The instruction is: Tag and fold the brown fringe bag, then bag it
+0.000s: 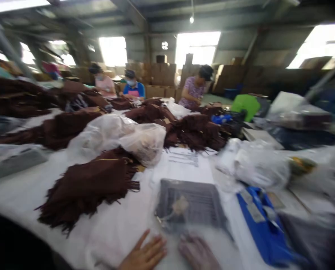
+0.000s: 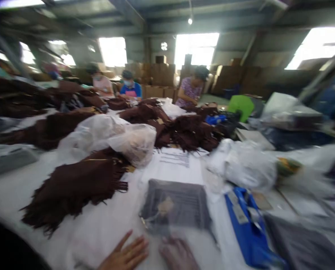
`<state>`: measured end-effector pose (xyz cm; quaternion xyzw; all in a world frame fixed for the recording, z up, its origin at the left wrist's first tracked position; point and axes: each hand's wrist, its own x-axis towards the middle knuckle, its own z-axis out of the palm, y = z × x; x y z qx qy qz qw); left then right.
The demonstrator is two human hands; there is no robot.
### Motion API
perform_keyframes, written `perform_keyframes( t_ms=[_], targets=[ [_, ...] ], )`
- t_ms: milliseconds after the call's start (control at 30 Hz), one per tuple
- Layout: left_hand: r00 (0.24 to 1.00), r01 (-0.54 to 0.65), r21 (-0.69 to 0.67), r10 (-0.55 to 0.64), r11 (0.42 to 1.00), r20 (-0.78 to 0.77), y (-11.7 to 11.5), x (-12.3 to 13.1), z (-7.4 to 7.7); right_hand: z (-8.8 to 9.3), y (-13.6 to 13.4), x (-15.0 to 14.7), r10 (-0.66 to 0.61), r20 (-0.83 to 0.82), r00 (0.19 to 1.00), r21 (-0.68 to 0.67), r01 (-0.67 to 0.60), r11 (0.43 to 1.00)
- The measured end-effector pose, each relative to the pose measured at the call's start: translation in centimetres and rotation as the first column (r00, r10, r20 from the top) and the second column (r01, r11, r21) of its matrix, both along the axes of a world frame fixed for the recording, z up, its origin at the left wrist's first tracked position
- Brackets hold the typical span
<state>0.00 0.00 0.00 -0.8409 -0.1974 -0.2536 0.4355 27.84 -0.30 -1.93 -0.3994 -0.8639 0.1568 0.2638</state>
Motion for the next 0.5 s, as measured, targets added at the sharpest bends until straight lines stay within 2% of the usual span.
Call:
perform_keyframes(
  t_ms=[33, 67, 100, 133, 167, 200, 267, 333, 400, 500],
  targets=[
    [0.999, 0.028, -0.392, -0.042, 0.919, -0.027, 0.6, 0.0, -0.6, -0.6, -1.2, 2.3, -0.051, 0.056, 0.997, -0.043, 0.054, 0.998],
    [0.996, 0.019, -0.645, -0.070, 0.764, -0.054, 1.1, -0.1, -1.1, -0.8, -2.6, 4.4, -0.092, 0.113, 0.989, -0.086, 0.102, 0.991],
    [0.993, 0.003, -0.788, -0.095, 0.616, -0.071, 1.6, -0.3, -1.5, -0.8, -4.2, 6.1, -0.127, 0.170, 0.977, -0.128, 0.150, 0.980],
    [0.991, -0.018, -0.871, -0.108, 0.490, -0.081, 2.0, -0.5, -1.8, -0.3, -5.8, 7.5, -0.161, 0.222, 0.962, -0.175, 0.201, 0.964],
    [0.991, -0.029, -0.903, -0.105, 0.428, -0.081, 2.2, -0.8, -1.9, 0.6, -7.3, 8.3, -0.183, 0.262, 0.948, -0.231, 0.246, 0.941],
    [0.992, -0.027, -0.922, -0.102, 0.387, -0.072, 2.4, -0.9, -1.9, 1.7, -8.4, 8.8, -0.173, 0.290, 0.941, -0.306, 0.262, 0.915],
    [0.993, -0.006, -0.948, -0.108, 0.317, -0.043, 2.8, -1.2, -1.6, 4.7, -9.5, 8.7, -0.067, 0.263, 0.963, -0.502, 0.196, 0.843],
    [0.990, 0.002, -0.970, -0.135, 0.245, -0.032, 3.4, -1.5, -1.4, 7.4, -8.5, 8.0, 0.011, 0.129, 0.992, -0.624, 0.072, 0.778],
    [0.983, -0.013, -0.984, -0.178, 0.177, -0.045, 4.2, -1.8, -1.2, 8.6, -6.0, 7.7, -0.022, 0.034, 0.999, -0.600, 0.038, 0.799],
    [0.974, -0.057, -0.991, -0.210, 0.118, -0.081, 5.0, -2.5, -0.8, 7.4, -2.4, 8.8, 0.009, 0.060, 0.998, -0.514, 0.023, 0.858]
  ],
)
